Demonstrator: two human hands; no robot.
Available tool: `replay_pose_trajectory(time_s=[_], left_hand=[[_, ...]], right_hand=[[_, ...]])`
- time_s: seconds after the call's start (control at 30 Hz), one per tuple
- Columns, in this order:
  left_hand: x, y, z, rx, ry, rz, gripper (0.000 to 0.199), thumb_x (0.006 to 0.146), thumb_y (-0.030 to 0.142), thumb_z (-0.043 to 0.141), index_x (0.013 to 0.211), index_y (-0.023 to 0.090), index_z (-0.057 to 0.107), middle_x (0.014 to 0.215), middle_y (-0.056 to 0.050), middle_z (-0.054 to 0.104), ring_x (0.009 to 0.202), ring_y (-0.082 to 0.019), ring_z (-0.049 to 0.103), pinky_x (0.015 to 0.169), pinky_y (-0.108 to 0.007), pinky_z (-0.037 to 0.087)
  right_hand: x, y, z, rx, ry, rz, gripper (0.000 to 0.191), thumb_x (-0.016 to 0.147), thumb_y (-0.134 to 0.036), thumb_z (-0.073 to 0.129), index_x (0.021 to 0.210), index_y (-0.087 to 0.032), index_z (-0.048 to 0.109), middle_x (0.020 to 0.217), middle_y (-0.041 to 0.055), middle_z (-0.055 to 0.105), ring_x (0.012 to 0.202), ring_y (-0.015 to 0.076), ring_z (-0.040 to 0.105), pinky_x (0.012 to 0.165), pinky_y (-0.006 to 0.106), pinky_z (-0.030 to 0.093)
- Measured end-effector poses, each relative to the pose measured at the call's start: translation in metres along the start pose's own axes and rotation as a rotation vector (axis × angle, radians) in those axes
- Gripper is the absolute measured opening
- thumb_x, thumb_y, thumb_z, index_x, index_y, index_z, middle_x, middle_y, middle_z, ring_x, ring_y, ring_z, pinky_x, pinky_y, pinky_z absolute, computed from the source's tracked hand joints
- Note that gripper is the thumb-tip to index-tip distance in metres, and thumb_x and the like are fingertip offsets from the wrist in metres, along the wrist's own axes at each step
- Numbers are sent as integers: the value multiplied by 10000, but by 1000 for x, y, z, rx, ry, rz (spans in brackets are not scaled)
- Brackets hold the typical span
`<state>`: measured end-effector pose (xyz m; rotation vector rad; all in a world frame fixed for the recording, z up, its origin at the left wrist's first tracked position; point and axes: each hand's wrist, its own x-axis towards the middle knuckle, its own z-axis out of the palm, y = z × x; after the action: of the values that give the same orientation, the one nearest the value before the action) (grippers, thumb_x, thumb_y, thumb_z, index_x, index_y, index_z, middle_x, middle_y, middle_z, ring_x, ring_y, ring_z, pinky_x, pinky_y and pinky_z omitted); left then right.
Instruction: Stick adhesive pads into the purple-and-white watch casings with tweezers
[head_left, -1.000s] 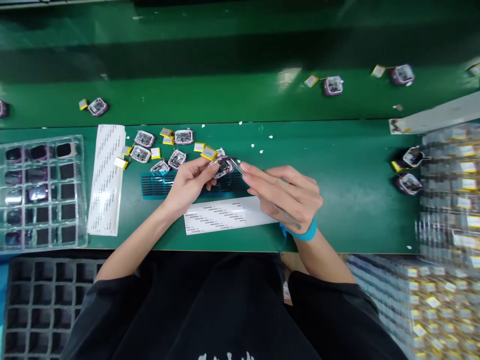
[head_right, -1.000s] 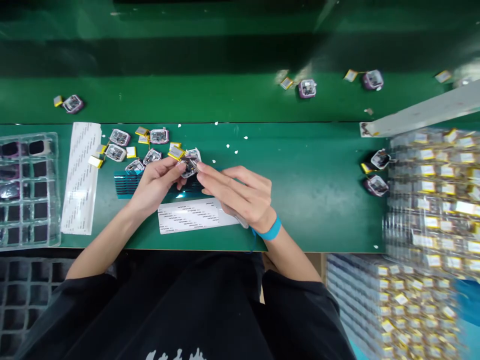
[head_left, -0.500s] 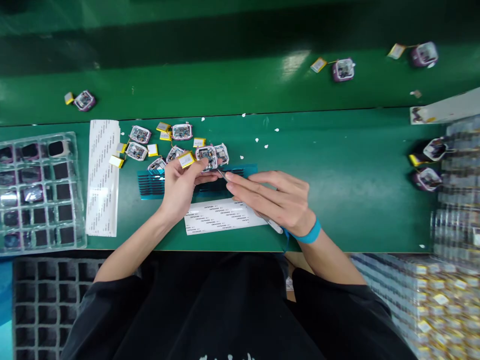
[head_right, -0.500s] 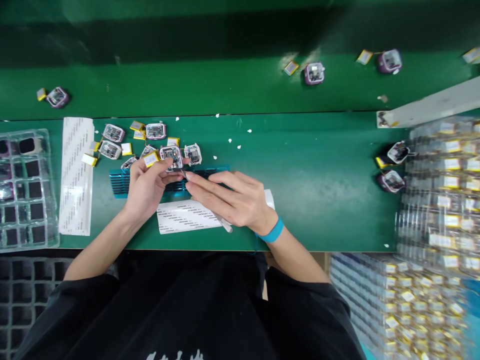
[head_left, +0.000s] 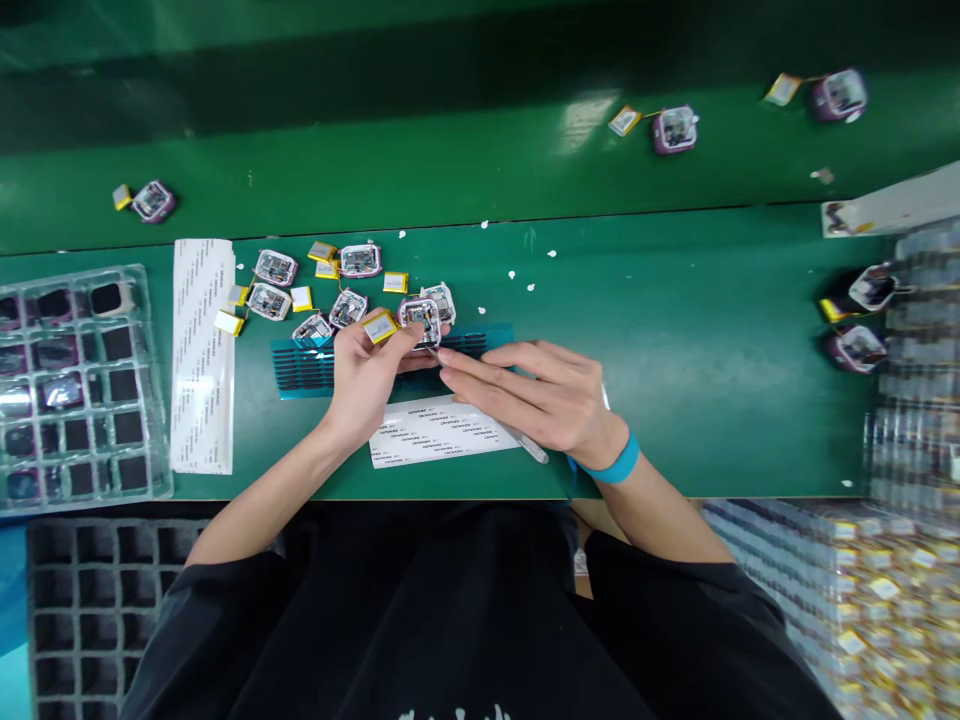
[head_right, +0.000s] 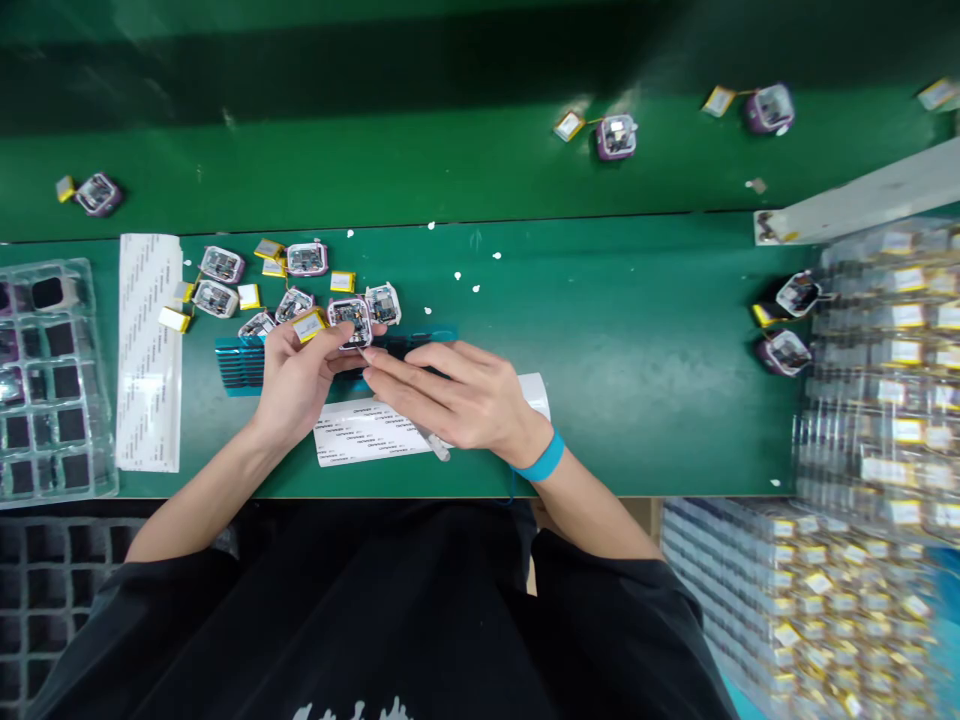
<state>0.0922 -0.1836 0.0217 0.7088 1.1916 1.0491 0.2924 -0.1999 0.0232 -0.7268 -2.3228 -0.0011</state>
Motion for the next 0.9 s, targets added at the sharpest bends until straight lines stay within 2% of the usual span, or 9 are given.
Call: replay_pose_trajectory(time_s=[0.17,0.37,0.6,0.73,0.83,0.9], left_hand=[[0,-5,-2,59,20,24,206,795,329,798,768,183,656,731,-1,719,715,-180,757,706,-329,680],[1,-9,-2,110,52,116,338,759,457,860,805,178,675,733,-12,740,677,-187,769,640,-297,680],[3,-5,-1,92,37,141,354,741,461,883,810,172,691,710,-16,735,664,-197,782,616,-271,678],[4,-4,-3,89,42,135,342,730,425,886,848,153,715,789,-45,774,693,-195,791,683,-280,685],[9,-3,-7,133,40,195,330,735,387,872,863,142,691,767,-55,764,671,-197,784,659,-275,668],[21,-1,-12,207,32,264,329,747,363,851,910,152,657,734,-41,748,616,-191,764,608,-274,642]], right_hand=[[-4,0,4,96,-46,141,355,976,-191,680,1301,-332,703,1234,-44,756,854,175,739,702,336,625],[-1,-2,6,285,41,267,424,965,-135,665,1340,-332,681,1253,-16,748,954,193,755,782,363,667],[0,2,8,369,153,250,491,950,-92,663,1392,-305,639,1220,22,770,973,206,762,754,382,652],[0,6,9,316,210,260,493,963,-116,662,1407,-326,620,1201,11,779,939,195,768,752,381,641],[-1,8,9,234,211,206,519,951,-96,669,1427,-291,600,1218,29,774,912,190,758,743,367,638],[-2,9,10,183,188,157,524,937,-77,678,1429,-234,593,1218,61,774,911,194,746,745,361,637]])
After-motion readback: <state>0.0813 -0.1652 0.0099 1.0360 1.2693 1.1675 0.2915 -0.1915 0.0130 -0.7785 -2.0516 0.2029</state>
